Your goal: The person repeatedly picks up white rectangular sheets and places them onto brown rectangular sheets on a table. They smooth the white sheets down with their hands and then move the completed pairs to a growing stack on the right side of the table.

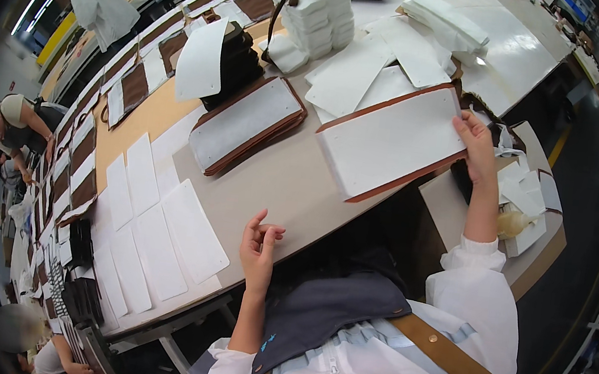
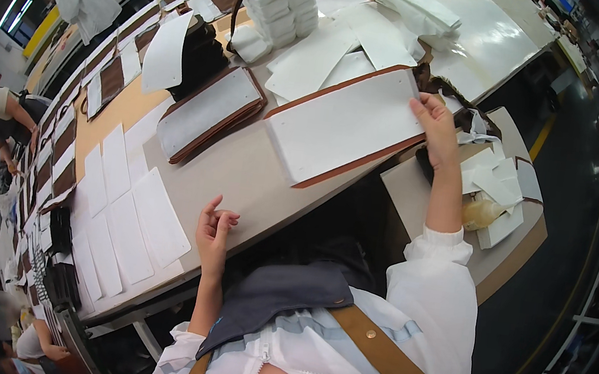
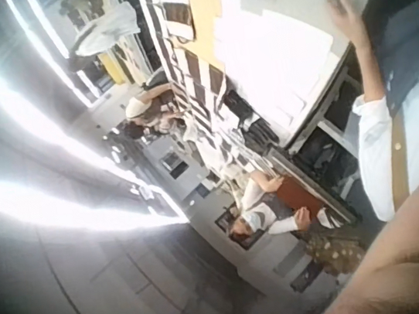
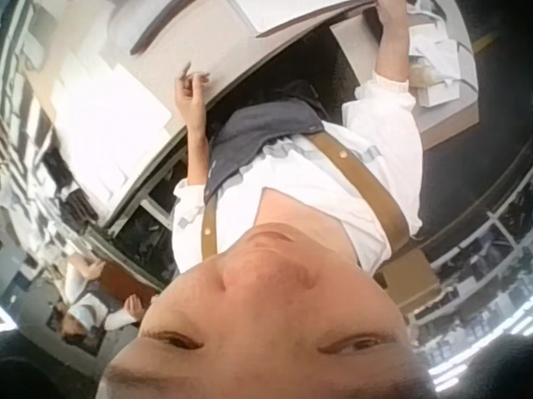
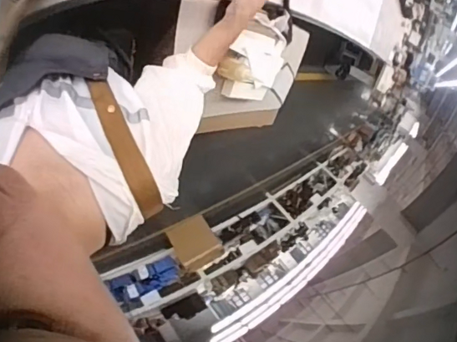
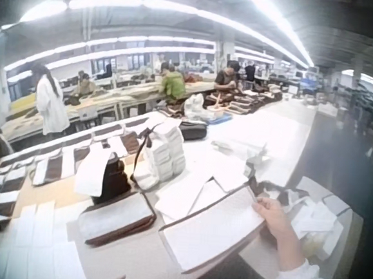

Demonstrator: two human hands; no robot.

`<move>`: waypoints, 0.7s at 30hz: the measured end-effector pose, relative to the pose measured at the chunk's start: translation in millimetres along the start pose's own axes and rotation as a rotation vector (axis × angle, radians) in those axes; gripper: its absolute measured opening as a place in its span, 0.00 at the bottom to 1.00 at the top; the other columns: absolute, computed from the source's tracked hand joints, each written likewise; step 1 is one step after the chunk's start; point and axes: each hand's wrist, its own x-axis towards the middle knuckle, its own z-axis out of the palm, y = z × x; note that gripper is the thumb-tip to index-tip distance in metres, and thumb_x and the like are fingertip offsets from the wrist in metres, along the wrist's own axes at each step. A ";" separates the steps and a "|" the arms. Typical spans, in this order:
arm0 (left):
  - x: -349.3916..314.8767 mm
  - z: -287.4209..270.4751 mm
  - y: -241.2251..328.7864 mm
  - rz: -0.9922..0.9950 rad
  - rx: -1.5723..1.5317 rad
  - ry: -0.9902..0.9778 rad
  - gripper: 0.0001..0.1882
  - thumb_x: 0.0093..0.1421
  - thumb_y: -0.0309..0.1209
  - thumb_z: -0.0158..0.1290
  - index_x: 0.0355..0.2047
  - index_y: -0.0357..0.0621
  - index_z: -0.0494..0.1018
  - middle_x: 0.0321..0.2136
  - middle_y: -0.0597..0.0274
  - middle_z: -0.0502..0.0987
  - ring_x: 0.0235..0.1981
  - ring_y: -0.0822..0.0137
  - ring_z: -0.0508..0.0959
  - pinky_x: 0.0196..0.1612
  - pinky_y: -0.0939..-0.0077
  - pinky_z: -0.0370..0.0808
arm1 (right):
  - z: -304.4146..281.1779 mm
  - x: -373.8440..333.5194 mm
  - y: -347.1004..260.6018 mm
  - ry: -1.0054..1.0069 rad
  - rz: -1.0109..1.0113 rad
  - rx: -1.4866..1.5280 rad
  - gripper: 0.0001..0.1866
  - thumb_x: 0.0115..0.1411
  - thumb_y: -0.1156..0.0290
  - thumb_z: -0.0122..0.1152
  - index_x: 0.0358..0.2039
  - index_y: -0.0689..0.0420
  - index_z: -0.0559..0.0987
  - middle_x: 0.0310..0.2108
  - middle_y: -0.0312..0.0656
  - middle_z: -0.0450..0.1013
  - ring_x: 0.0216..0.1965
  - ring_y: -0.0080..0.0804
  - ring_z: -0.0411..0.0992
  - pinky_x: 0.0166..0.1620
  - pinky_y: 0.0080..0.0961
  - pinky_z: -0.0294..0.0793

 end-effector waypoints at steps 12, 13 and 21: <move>-9.8 3.2 -25.2 0.061 0.163 0.077 0.10 0.70 0.24 0.53 0.50 0.37 0.77 0.35 0.63 0.81 0.39 0.74 0.81 0.46 0.78 0.77 | 52.6 17.8 24.4 0.205 -0.600 -1.013 0.19 0.62 0.69 0.67 0.52 0.59 0.79 0.51 0.49 0.77 0.55 0.52 0.72 0.60 0.42 0.69; -10.5 5.2 -23.7 0.061 0.131 0.106 0.04 0.69 0.26 0.56 0.41 0.37 0.77 0.32 0.66 0.79 0.35 0.77 0.79 0.41 0.81 0.75 | 77.8 13.0 28.2 0.084 -0.616 -0.943 0.18 0.61 0.69 0.68 0.50 0.60 0.79 0.51 0.49 0.77 0.54 0.51 0.72 0.59 0.42 0.69; -24.1 -4.4 -26.7 0.055 0.012 0.138 0.13 0.69 0.32 0.59 0.28 0.41 0.73 0.21 0.71 0.73 0.23 0.81 0.69 0.29 0.84 0.66 | 235.8 9.8 55.6 -0.412 -0.692 -0.739 0.13 0.61 0.73 0.66 0.45 0.63 0.81 0.50 0.48 0.78 0.53 0.47 0.74 0.56 0.39 0.73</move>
